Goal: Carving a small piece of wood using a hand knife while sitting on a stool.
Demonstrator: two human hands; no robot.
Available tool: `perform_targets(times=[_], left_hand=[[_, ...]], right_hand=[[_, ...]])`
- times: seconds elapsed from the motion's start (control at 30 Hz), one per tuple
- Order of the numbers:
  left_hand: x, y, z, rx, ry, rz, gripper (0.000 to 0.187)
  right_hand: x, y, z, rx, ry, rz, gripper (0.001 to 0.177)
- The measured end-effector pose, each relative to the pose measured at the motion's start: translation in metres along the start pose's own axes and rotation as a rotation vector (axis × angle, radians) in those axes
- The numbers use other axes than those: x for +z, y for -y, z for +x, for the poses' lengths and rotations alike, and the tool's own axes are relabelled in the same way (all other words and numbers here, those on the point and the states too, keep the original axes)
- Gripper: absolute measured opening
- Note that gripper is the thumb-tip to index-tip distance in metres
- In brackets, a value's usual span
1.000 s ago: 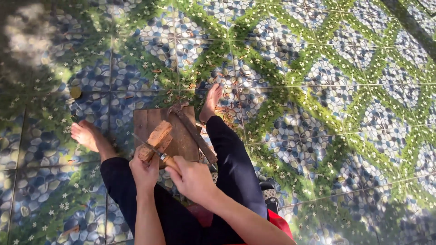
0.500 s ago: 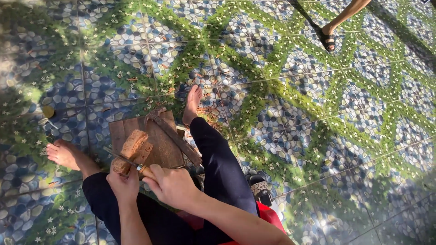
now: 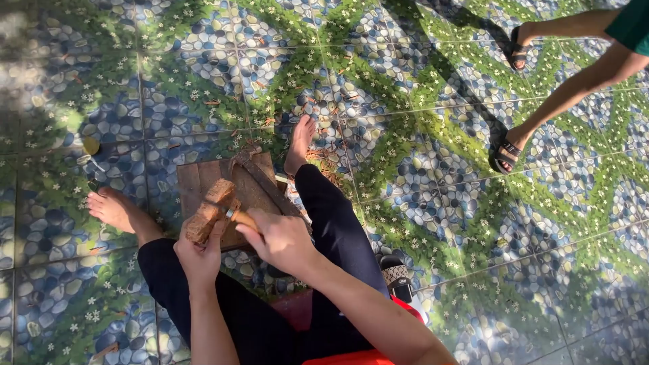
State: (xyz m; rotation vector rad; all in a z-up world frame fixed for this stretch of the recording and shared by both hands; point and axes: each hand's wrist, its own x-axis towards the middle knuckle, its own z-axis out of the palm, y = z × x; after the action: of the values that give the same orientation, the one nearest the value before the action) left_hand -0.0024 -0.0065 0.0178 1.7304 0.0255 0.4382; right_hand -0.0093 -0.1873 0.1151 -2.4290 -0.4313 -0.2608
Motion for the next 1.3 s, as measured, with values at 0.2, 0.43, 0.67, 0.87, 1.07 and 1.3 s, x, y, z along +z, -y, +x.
perform_targets(times=[0.2, 0.43, 0.67, 0.87, 1.07, 1.3], left_hand=[[-0.003, 0.016, 0.001, -0.021, -0.012, -0.008, 0.025], [0.005, 0.002, 0.004, -0.057, -0.027, 0.043, 0.026], [0.003, -0.005, 0.001, -0.016, -0.053, -0.085, 0.024], [0.0, -0.001, 0.004, 0.001, -0.037, -0.084, 0.026], [-0.003, 0.003, 0.005, 0.005, -0.041, -0.115, 0.025], [-0.006, 0.002, 0.004, 0.02, -0.048, -0.126, 0.026]], right_hand=[[0.001, 0.006, -0.005, -0.003, 0.065, -0.023, 0.033], [-0.003, -0.038, -0.007, 0.083, 0.113, -0.075, 0.038], [0.004, -0.044, -0.017, 0.167, 0.075, 0.091, 0.026], [-0.002, -0.037, -0.014, 0.191, 0.032, 0.189, 0.022], [0.002, -0.043, -0.017, 0.178, 0.026, 0.118, 0.023], [-0.009, -0.027, -0.011, 0.133, 0.017, 0.12, 0.021]])
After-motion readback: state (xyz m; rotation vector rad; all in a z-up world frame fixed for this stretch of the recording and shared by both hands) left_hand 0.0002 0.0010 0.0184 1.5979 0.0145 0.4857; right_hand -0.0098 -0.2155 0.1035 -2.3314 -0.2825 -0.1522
